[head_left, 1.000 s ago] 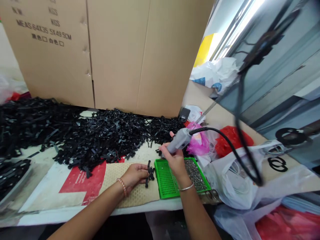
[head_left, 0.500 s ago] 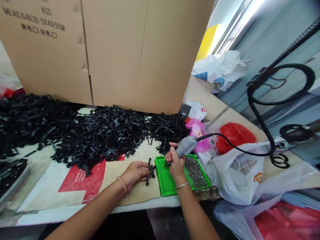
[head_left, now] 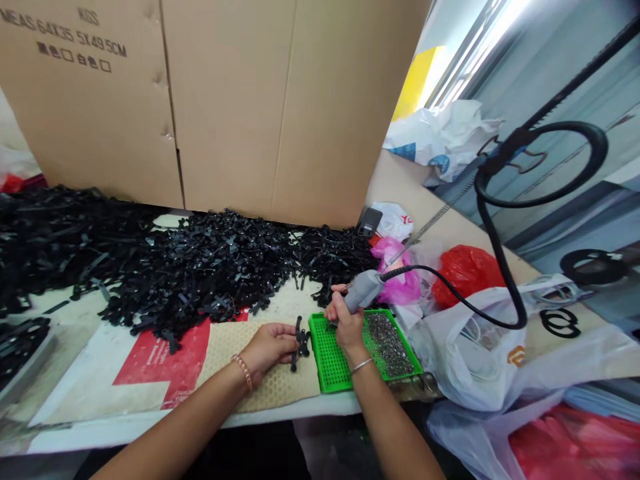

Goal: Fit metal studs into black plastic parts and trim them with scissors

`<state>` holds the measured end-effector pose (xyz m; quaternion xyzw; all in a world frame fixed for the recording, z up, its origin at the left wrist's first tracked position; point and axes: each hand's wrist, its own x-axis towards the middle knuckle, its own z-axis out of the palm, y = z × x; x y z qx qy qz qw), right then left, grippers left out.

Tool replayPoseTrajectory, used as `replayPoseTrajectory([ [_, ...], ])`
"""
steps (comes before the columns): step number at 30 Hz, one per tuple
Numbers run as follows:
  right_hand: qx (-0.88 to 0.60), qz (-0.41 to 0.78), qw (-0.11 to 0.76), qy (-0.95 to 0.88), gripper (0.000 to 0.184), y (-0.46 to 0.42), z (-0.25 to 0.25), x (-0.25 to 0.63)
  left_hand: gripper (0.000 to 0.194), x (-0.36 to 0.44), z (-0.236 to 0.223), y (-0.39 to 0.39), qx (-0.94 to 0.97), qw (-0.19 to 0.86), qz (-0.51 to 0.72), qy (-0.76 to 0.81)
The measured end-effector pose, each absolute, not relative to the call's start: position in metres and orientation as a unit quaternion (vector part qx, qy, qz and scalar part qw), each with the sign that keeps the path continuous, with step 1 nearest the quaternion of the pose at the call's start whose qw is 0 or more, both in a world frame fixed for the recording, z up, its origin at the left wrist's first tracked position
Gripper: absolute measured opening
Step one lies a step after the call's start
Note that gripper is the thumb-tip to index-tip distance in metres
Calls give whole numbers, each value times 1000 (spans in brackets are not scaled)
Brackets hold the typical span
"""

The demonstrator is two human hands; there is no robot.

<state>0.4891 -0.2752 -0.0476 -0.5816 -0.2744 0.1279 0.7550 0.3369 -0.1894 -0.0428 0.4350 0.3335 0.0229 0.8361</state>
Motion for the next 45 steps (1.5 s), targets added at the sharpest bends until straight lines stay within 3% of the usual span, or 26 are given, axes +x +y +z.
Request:
replayPoseTrajectory([
  [24,-614,122,731,-274,35,-275,-49,487,26,337,-40,-190,429,840,27,331],
  [32,-491,106,839,-209,35,-269,-3,467,23,339,-42,-190,419,846,35,327],
  [45,-473,195,832,-214,33,-259,-10,428,31,339,-53,-190,420,853,48,306],
])
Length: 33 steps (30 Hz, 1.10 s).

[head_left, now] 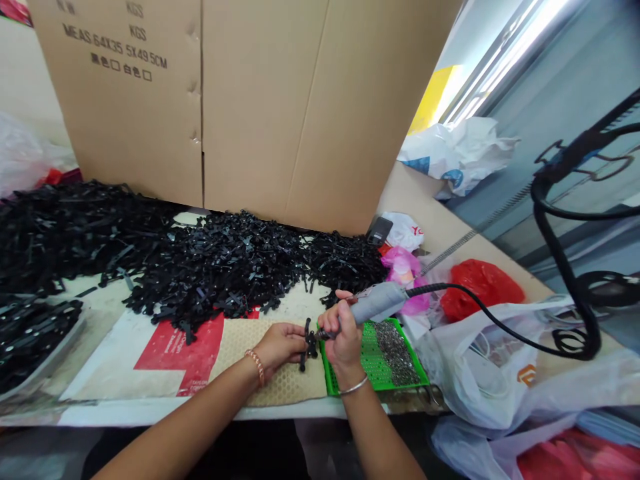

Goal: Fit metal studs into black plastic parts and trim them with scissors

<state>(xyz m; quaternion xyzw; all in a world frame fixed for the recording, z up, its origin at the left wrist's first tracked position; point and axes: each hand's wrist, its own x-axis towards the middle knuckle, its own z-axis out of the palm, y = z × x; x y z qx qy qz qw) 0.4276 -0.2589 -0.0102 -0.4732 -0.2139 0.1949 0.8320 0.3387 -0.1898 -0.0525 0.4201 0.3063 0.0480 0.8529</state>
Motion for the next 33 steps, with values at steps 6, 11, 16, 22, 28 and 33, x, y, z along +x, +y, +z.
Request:
replayPoseTrajectory([
  [6,-456,198,843,-205,31,-258,-12,427,30,339,-50,-190,422,849,46,314],
  [11,-461,199,839,-209,30,-258,-15,428,28,339,-49,-190,422,849,46,315],
  [16,-460,193,840,-214,29,-258,-15,427,27,339,-50,-190,420,852,46,310],
  [22,-459,191,840,-218,26,-258,-18,426,25,339,-49,-190,420,850,43,314],
  [28,-469,190,832,-228,27,-257,-18,425,24,339,-49,-189,420,852,40,309],
  [33,-482,220,809,-253,29,-257,-23,425,22,339,-50,-190,427,846,37,317],
])
